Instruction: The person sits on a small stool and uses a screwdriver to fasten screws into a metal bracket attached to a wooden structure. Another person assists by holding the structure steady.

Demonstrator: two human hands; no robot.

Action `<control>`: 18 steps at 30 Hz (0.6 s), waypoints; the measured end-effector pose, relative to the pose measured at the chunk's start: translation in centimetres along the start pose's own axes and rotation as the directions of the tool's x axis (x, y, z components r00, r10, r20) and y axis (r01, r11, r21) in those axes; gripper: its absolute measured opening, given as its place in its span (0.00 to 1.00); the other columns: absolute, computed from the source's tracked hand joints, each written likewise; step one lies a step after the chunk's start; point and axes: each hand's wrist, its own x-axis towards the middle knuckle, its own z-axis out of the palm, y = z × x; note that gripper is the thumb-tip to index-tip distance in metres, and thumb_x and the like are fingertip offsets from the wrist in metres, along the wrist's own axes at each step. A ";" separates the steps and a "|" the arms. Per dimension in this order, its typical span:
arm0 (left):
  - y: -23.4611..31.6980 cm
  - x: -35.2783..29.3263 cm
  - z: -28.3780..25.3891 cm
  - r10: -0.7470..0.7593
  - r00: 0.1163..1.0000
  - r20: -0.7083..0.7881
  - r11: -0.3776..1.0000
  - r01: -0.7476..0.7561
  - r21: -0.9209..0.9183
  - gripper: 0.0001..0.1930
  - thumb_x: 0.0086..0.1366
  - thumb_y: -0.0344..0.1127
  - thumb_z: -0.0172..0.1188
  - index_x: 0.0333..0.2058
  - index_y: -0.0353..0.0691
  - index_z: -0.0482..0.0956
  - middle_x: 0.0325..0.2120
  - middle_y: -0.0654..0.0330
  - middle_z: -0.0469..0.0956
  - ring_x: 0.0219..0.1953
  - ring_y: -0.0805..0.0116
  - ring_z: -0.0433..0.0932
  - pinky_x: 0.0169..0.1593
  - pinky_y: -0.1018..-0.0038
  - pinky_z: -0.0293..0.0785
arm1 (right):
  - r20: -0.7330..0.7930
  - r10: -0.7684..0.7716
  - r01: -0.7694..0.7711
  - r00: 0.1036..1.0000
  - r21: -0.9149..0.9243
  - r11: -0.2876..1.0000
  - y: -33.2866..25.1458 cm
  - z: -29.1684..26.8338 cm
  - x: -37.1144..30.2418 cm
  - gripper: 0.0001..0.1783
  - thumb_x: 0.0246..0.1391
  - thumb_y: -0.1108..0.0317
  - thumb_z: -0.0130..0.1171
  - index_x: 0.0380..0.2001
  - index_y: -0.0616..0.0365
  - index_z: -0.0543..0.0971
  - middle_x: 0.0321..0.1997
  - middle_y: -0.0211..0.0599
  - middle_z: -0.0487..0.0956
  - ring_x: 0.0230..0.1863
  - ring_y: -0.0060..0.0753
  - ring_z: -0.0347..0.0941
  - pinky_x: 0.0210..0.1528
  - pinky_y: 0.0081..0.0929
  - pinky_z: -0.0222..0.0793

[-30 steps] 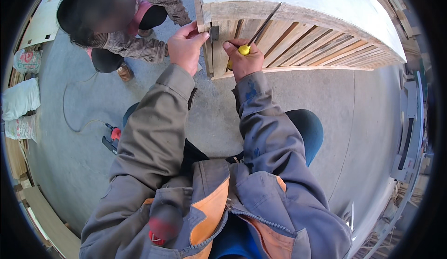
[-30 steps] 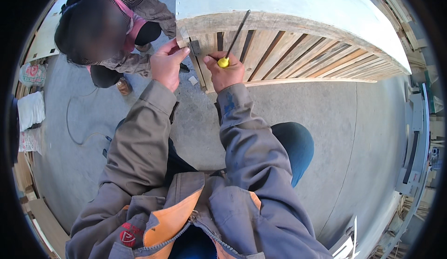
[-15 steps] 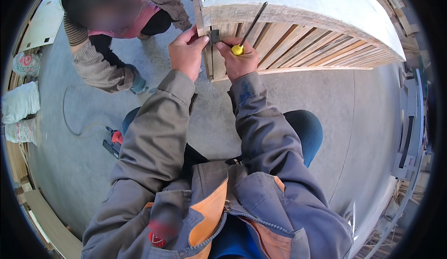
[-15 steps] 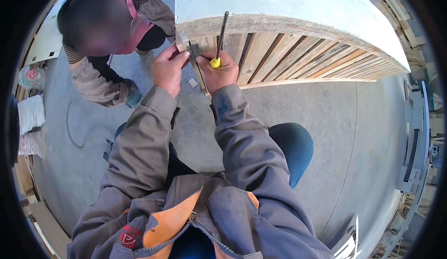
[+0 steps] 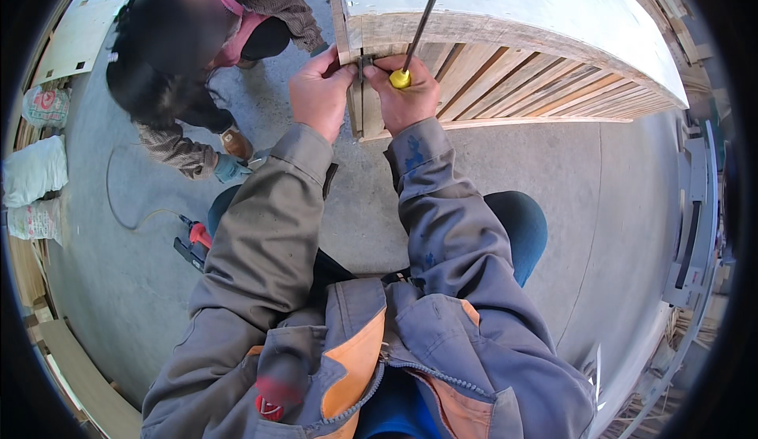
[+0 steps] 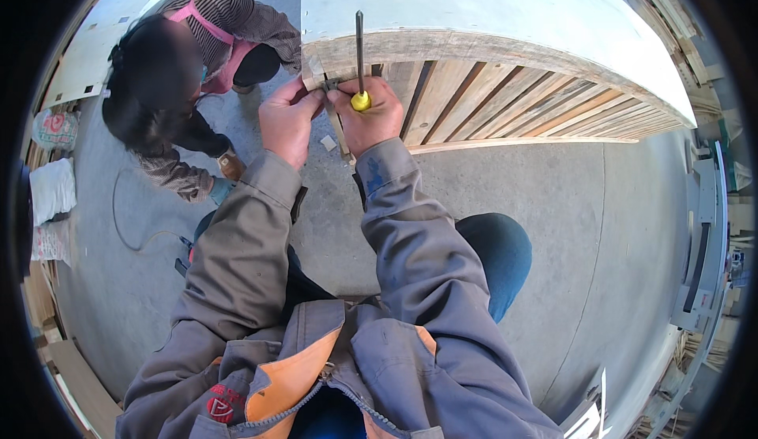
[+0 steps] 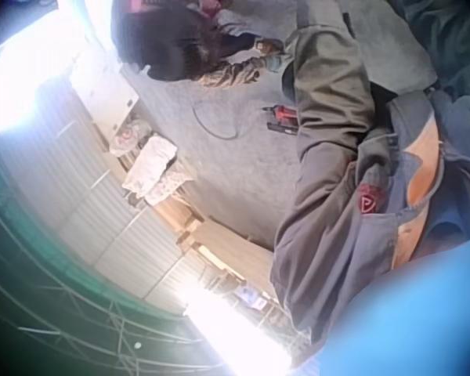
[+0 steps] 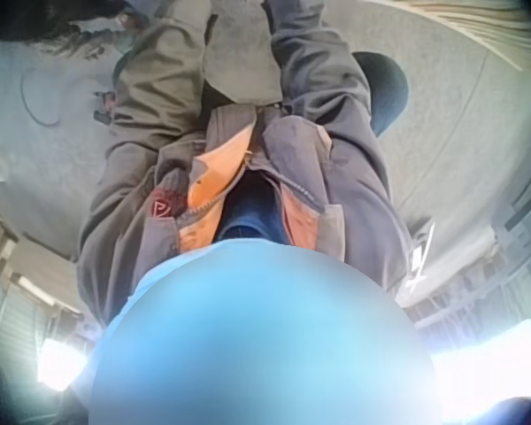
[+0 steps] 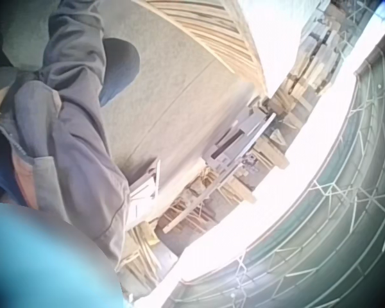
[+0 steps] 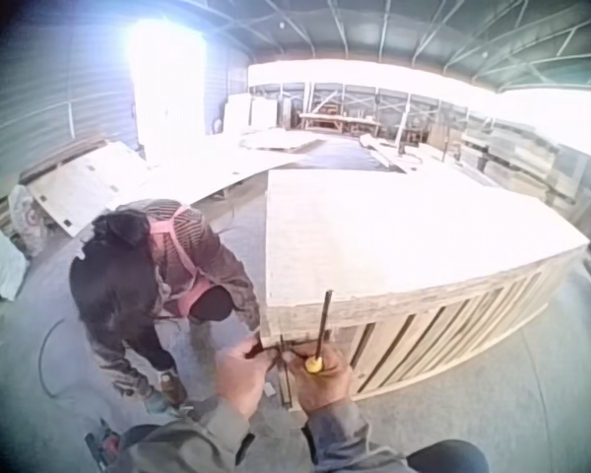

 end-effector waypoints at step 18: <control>-0.2 -1.1 0.6 0.239 0.971 -0.024 0.971 -0.239 -0.009 0.19 0.63 0.20 0.59 0.53 0.31 0.75 0.51 0.54 0.76 0.46 0.69 0.79 0.49 0.74 0.78 | -0.062 -0.043 0.034 0.997 -0.140 0.990 -1.2 0.5 0.1 0.08 0.45 0.78 0.73 0.29 0.63 0.83 0.32 0.34 0.79 0.32 0.25 0.76 0.36 0.24 0.73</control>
